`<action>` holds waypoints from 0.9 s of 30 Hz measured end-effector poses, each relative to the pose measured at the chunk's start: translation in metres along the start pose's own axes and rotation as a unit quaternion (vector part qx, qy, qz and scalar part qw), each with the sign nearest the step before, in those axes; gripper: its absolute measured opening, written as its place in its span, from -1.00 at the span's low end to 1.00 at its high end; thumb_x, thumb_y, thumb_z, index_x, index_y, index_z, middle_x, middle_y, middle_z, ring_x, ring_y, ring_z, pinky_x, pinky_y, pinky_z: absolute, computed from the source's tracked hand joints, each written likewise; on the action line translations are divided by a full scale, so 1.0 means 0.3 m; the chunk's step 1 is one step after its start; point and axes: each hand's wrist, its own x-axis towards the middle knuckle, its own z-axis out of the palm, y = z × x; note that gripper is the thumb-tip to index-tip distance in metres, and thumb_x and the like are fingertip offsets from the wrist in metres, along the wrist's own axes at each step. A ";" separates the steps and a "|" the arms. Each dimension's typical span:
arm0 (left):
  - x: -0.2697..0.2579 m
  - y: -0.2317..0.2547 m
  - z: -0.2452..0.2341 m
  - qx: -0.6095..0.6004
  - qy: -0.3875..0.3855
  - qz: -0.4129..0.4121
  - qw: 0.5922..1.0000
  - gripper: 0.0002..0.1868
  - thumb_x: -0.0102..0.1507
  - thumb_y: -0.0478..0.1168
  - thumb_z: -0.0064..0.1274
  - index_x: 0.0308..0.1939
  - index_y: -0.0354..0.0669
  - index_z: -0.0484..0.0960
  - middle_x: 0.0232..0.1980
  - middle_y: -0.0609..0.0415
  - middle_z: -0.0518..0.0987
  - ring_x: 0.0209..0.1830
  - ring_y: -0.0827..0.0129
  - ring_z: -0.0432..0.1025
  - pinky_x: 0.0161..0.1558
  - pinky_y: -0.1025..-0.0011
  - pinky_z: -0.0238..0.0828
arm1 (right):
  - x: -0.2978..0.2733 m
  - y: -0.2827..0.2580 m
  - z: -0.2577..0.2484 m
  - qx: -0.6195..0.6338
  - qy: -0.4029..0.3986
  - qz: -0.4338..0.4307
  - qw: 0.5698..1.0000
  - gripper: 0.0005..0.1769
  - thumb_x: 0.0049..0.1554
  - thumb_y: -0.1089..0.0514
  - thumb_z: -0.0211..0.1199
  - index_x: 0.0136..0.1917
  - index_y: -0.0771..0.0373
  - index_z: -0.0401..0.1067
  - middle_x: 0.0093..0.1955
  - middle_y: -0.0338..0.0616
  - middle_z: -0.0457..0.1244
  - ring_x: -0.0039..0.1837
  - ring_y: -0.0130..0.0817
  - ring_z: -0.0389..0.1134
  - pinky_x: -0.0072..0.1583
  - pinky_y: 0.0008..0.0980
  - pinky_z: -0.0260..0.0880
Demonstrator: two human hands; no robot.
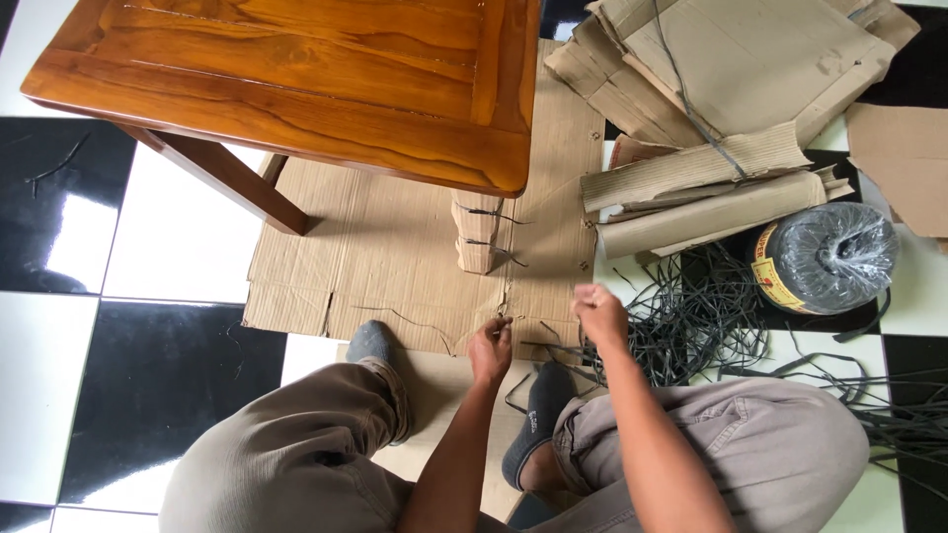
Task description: Wrapping a wooden chair leg with cardboard and securing it with wire
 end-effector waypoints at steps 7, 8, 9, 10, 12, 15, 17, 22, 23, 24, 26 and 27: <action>-0.017 0.279 -0.012 -0.102 -0.045 0.052 0.992 -0.71 0.31 -0.04 0.10 0.05 0.02 0.75 -0.02 -0.10 0.71 0.02 0.02 0.60 0.10 0.13 0.52 | -0.099 -0.225 -0.095 0.367 -0.102 -0.004 0.925 -0.71 0.13 0.16 0.36 0.13 0.22 0.47 -0.09 -0.21 0.42 -0.13 -0.51 0.46 -0.10 -0.64 0.41; -0.017 0.310 -0.004 -0.130 -0.063 0.067 0.987 -0.70 0.31 -0.01 0.14 0.06 0.04 0.75 -0.05 -0.08 0.71 -0.04 0.10 0.61 0.07 0.16 0.53 | -0.116 -0.256 -0.103 0.367 -0.113 -0.008 0.923 -0.73 0.12 0.16 0.38 0.10 0.21 0.50 -0.11 -0.21 0.41 -0.12 -0.50 0.46 -0.07 -0.60 0.46; -0.016 0.342 0.004 -0.157 -0.081 0.082 0.981 -0.69 0.30 0.02 0.18 0.06 0.05 0.75 -0.08 -0.06 0.72 -0.10 0.18 0.63 0.05 0.19 0.55 | -0.133 -0.287 -0.110 0.366 -0.124 -0.013 0.922 -0.76 0.12 0.16 0.40 0.07 0.19 0.52 -0.12 -0.22 0.40 -0.11 -0.48 0.47 -0.03 -0.55 0.51; -0.021 0.370 0.009 -0.157 -0.082 0.082 0.981 -0.69 0.30 0.02 0.18 0.06 0.05 0.75 -0.08 -0.06 0.72 -0.10 0.18 0.63 0.05 0.19 0.55 | -0.116 -0.274 -0.095 0.367 -0.124 -0.012 0.922 -0.76 0.12 0.16 0.40 0.07 0.19 0.52 -0.12 -0.22 0.40 -0.11 -0.48 0.47 -0.03 -0.55 0.51; -0.027 0.430 0.020 -0.239 -0.102 0.082 0.962 -0.66 0.30 -0.04 0.24 0.08 -0.09 0.74 -0.12 -0.10 0.68 -0.22 0.31 0.55 -0.12 0.37 0.58 | -0.079 -0.251 -0.067 0.320 -0.153 -0.070 0.933 -0.77 0.18 0.24 0.28 0.12 0.27 0.50 -0.08 -0.10 0.40 -0.10 -0.39 0.46 -0.03 -0.40 0.55; -0.034 0.444 0.013 -0.273 -0.090 0.050 0.956 -0.68 0.24 -0.04 0.32 0.00 -0.06 0.77 -0.16 -0.01 0.68 -0.26 0.40 0.50 -0.15 0.44 0.56 | -0.067 -0.230 -0.035 0.283 -0.169 -0.098 0.939 -0.77 0.17 0.30 0.26 0.13 0.29 0.45 -0.11 -0.10 0.37 -0.16 -0.40 0.42 -0.09 -0.41 0.54; -0.003 0.396 0.018 -0.299 -0.082 0.036 0.950 -0.73 0.22 -0.11 0.33 -0.06 -0.11 0.77 -0.21 0.03 0.66 -0.31 0.44 0.49 -0.20 0.49 0.55 | -0.077 -0.222 -0.016 0.270 -0.178 -0.093 0.942 -0.77 0.17 0.28 0.28 0.11 0.30 0.44 -0.12 -0.10 0.37 -0.19 -0.41 0.39 -0.13 -0.46 0.51; 0.049 0.347 -0.044 -0.398 -0.032 0.010 0.917 -0.87 0.23 -0.24 0.28 -0.19 -0.18 0.70 -0.29 0.11 0.62 -0.41 0.58 0.41 -0.30 0.67 0.47 | -0.092 -0.220 0.015 0.224 -0.199 -0.070 0.951 -0.77 0.16 0.15 0.32 0.07 0.24 0.44 -0.17 -0.18 0.39 -0.28 -0.62 0.29 -0.27 -0.73 0.30; 0.068 0.329 -0.065 -0.426 0.012 -0.003 0.905 -0.89 0.22 -0.26 0.30 -0.22 -0.17 0.70 -0.34 0.07 0.61 -0.45 0.52 0.44 -0.32 0.62 0.52 | -0.110 -0.237 0.006 0.213 -0.209 -0.072 0.952 -0.84 0.16 0.19 0.31 0.02 0.25 0.47 -0.22 -0.17 0.37 -0.32 -0.63 0.21 -0.29 -0.71 0.20; 0.089 0.311 -0.087 -0.452 0.056 -0.015 0.890 -0.90 0.20 -0.27 0.31 -0.26 -0.17 0.70 -0.39 0.04 0.60 -0.49 0.47 0.47 -0.35 0.56 0.57 | -0.127 -0.256 -0.002 0.201 -0.218 -0.075 0.952 -0.90 0.16 0.22 0.29 -0.04 0.27 0.51 -0.27 -0.15 0.36 -0.36 -0.63 0.13 -0.32 -0.69 0.11; 0.128 0.285 -0.147 -0.472 0.087 -0.023 0.877 -0.92 0.22 -0.29 0.28 -0.28 -0.17 0.67 -0.40 0.04 0.59 -0.48 0.47 0.48 -0.32 0.53 0.58 | -0.108 -0.239 0.017 0.190 -0.219 -0.066 0.955 -0.90 0.15 0.19 0.30 -0.08 0.26 0.53 -0.30 -0.16 0.35 -0.38 -0.64 0.11 -0.32 -0.68 0.05; 0.148 0.274 -0.176 -0.492 0.116 -0.031 0.862 -0.92 0.23 -0.30 0.25 -0.31 -0.18 0.65 -0.40 0.05 0.58 -0.47 0.47 0.48 -0.29 0.49 0.59 | -0.098 -0.233 0.025 0.179 -0.218 -0.057 0.958 -0.88 0.14 0.16 0.31 -0.12 0.26 0.54 -0.34 -0.18 0.33 -0.39 -0.64 0.08 -0.32 -0.66 0.00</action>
